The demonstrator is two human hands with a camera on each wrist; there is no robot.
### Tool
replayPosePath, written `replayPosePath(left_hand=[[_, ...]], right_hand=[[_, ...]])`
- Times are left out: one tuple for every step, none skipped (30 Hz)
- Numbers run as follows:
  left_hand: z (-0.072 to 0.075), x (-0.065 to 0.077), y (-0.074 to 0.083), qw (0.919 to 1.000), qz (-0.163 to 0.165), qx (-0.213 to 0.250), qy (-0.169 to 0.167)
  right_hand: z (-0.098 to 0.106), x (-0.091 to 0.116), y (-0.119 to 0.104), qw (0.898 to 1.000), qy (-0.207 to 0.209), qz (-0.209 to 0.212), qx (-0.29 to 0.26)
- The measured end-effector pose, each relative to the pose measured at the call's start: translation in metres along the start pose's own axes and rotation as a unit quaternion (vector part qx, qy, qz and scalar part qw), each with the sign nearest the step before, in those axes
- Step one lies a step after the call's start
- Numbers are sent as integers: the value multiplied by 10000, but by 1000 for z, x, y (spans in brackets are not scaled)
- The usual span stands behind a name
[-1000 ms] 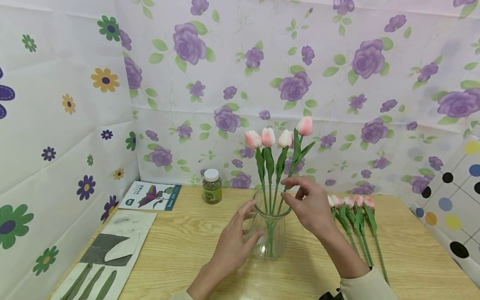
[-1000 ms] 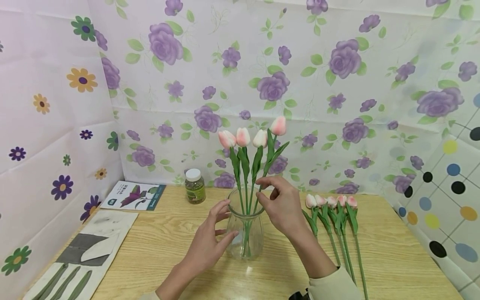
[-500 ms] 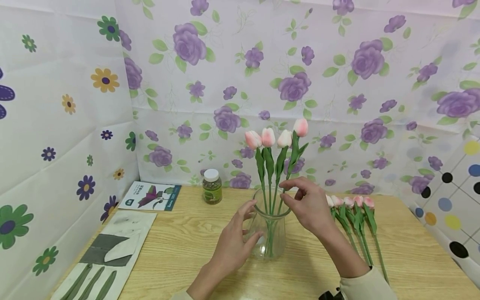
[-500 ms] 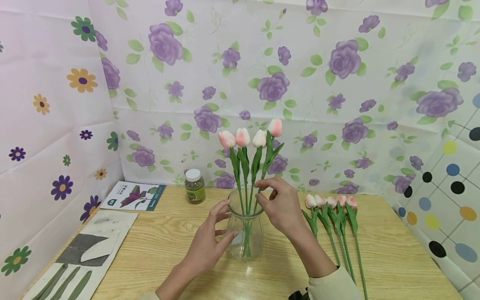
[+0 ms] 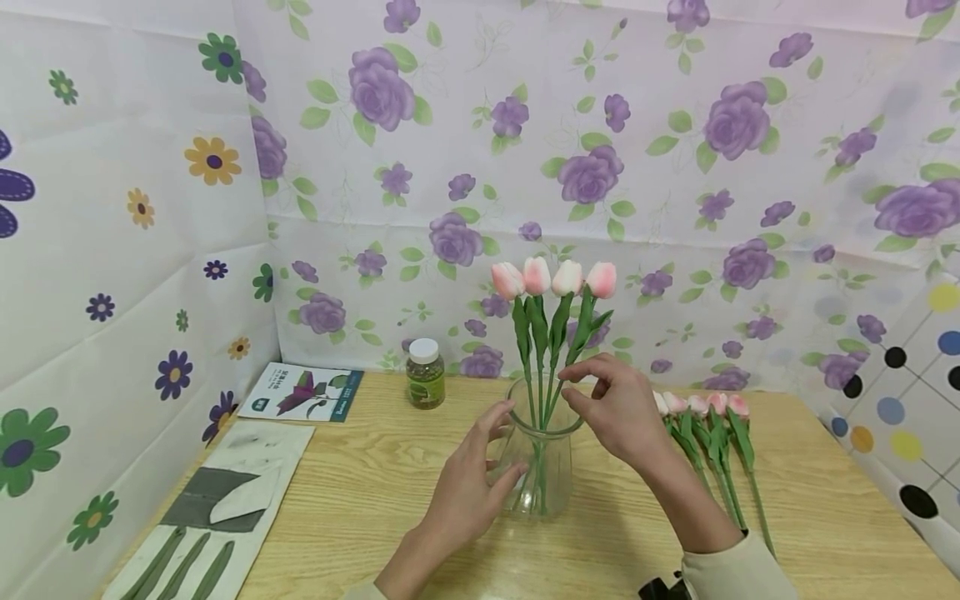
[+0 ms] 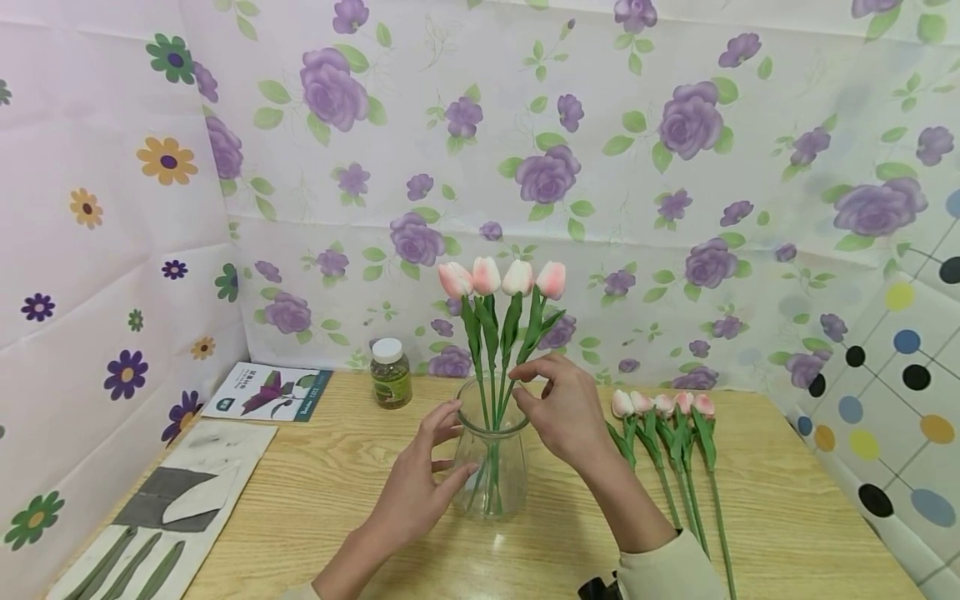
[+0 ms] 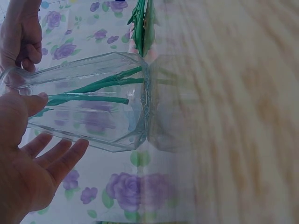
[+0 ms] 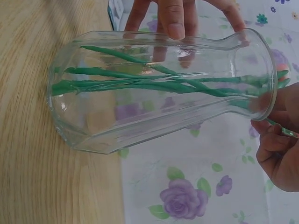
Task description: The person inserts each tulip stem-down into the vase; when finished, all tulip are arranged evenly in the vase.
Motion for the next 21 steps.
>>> replayPosePath(left_hand=[[0,0,0,10000,3,-7,-2],[0,0,0,10000,7,-17,-5],[0,0,0,10000,8,-22,-7],[0,0,0,10000,16,-26,-10],[0,0,0,10000,28,-28,-17],[0,0,0,10000,37,-32,-22],[-1,0,0,10000,49,-36,-26],[-1,0,0,10000,44,-36,-28],[-1,0,0,10000,43,-31,-28],[-1,0,0,10000,43,-32,-26],[-1,0,0,10000,40,-32,-23],[-1,0,0,10000,27,-36,-19],[0,0,0,10000,19,-37,-16],[0,0,0,10000,9,-37,-12],[0,0,0,10000,6,-40,-10],[0,0,0,10000,1,-45,-12],[0,0,0,10000,3,-46,-13],[0,0,0,10000,8,-44,-16],[0,0,0,10000,18,-40,-18],[0,0,1,10000,27,-41,-21],[0,0,0,10000,30,-42,-20]], right_hand=[[0,0,0,10000,-3,2,2],[0,0,0,10000,-3,5,3],[0,0,0,10000,-3,12,0],[0,0,0,10000,-3,19,-2],[0,0,0,10000,-4,22,-14],[1,1,0,10000,-7,28,-26],[1,1,0,10000,-10,29,-37],[1,1,1,10000,-10,34,-49],[1,2,1,10000,-16,36,-65],[1,2,1,10000,-18,32,-82],[2,2,2,10000,-5,37,-88],[2,3,2,9999,12,46,-91],[2,3,3,9999,30,60,-94],[2,3,3,9999,51,72,-101],[2,3,4,9999,68,90,-119],[2,4,5,9998,91,113,-133],[2,4,6,9997,115,144,-150],[3,5,6,9996,132,170,-182],[3,5,7,9995,135,184,-206],[4,6,8,9994,123,196,-264],[5,7,8,9992,112,209,-323]])
Point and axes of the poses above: each hand's wrist, its own x-axis away from the middle knuckle, its own z-axis out of the back of the hand, y = z × x, the point moved 1 cm from there along -x, towards the middle knuckle, and after that the axes turned 11 degrees about x, right-handed, at the moved point
